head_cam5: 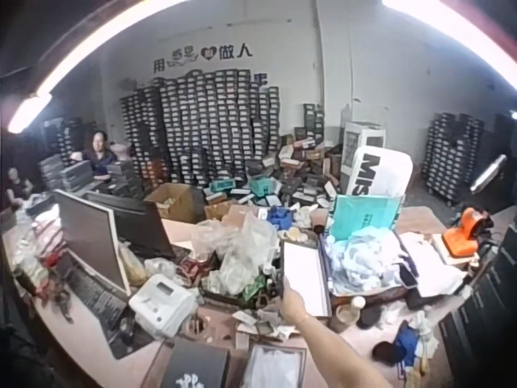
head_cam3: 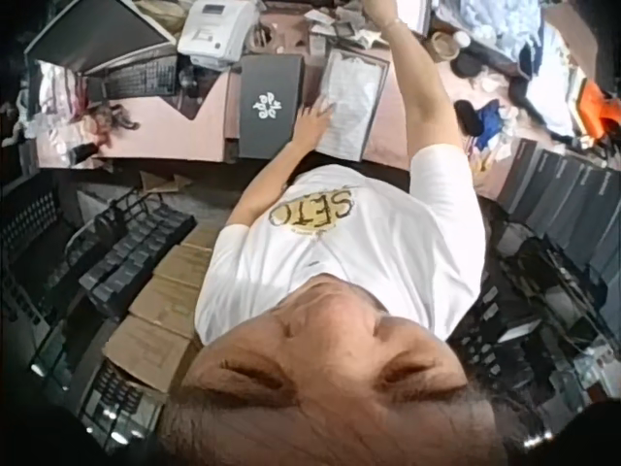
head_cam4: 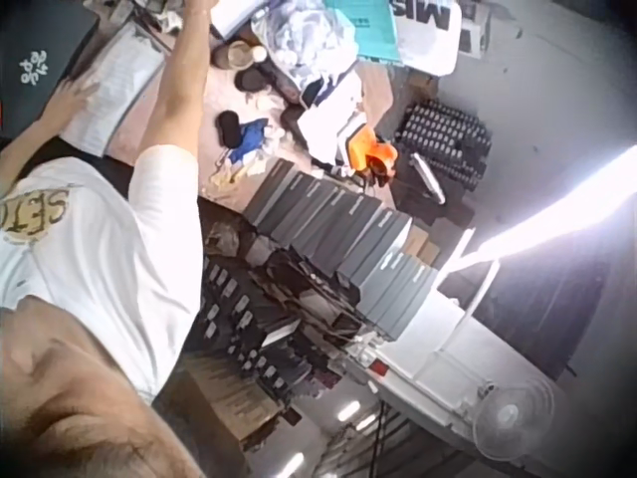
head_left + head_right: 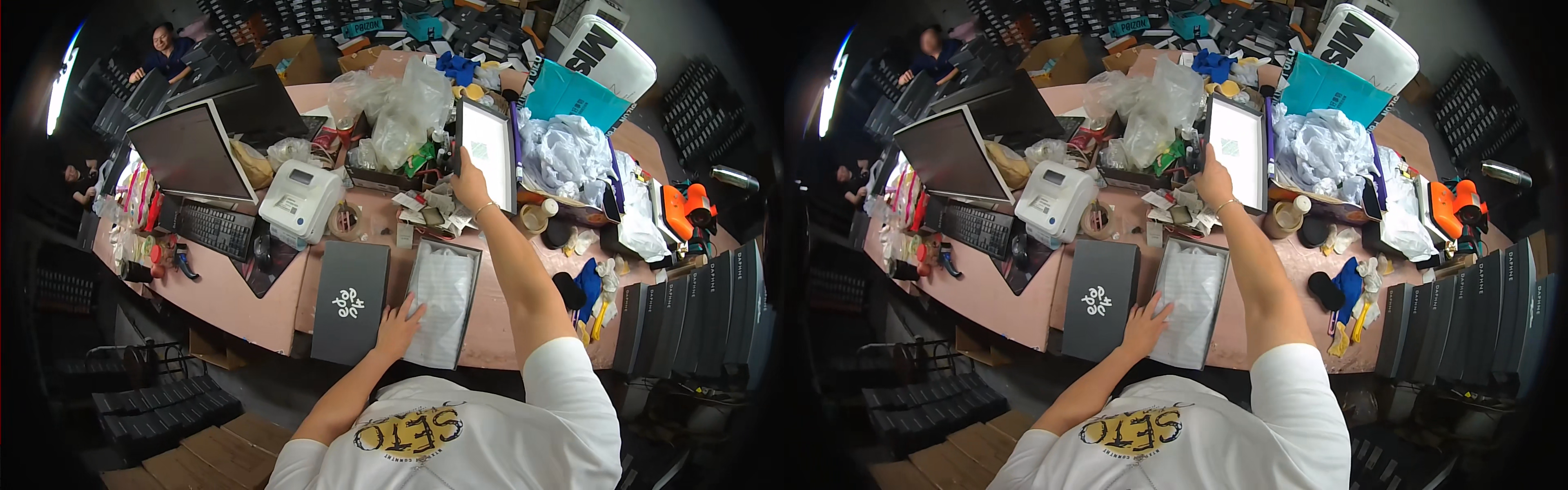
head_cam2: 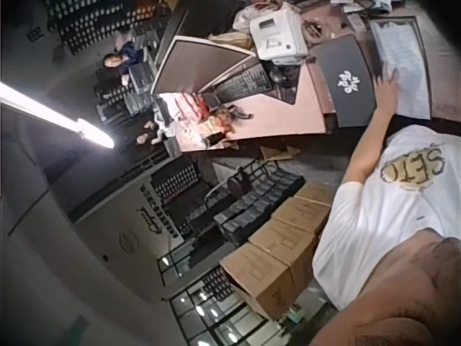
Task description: Pack shoes into boxes and apply product labels at a workstation.
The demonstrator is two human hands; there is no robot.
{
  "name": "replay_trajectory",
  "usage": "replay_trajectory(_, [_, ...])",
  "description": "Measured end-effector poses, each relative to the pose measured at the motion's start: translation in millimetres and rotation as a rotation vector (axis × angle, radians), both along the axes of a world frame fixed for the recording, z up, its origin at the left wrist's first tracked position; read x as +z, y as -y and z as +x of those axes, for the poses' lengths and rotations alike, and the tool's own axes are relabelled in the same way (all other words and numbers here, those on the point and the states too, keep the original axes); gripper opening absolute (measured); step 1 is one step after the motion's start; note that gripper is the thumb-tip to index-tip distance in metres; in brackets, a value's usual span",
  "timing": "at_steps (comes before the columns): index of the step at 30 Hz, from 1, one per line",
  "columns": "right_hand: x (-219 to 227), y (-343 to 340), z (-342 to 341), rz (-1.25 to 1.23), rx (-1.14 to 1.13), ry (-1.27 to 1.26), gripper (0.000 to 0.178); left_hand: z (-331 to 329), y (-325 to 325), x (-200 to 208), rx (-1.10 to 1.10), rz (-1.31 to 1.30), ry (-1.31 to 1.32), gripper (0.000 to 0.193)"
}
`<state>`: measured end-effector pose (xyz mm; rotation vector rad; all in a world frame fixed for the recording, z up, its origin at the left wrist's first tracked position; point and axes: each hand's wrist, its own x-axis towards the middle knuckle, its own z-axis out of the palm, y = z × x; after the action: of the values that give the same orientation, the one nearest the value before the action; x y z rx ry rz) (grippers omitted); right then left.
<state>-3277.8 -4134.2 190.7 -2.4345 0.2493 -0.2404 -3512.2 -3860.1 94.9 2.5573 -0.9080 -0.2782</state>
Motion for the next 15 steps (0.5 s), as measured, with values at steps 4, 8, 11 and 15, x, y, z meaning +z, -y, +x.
replay_trajectory(4, [63, -11, -63, 0.242, -0.047, 0.202, 0.066, 1, -5, -5, 0.016, -0.162, 0.026, 0.06])
replay_trajectory(8, [130, -26, -198, 0.707, -0.024, 0.397, 0.057, 5, -7, -20, -0.003, -0.163, 0.041, 0.065])
replay_trajectory(11, [110, -39, -297, 0.986, -0.268, 0.457, 0.055, 18, -8, -3, -0.052, -0.045, -0.068, 0.07])
replay_trajectory(15, [-11, -69, -381, 1.202, -0.644, 0.232, 0.053, 26, -18, 9, 0.007, -0.203, -0.194, 0.068])
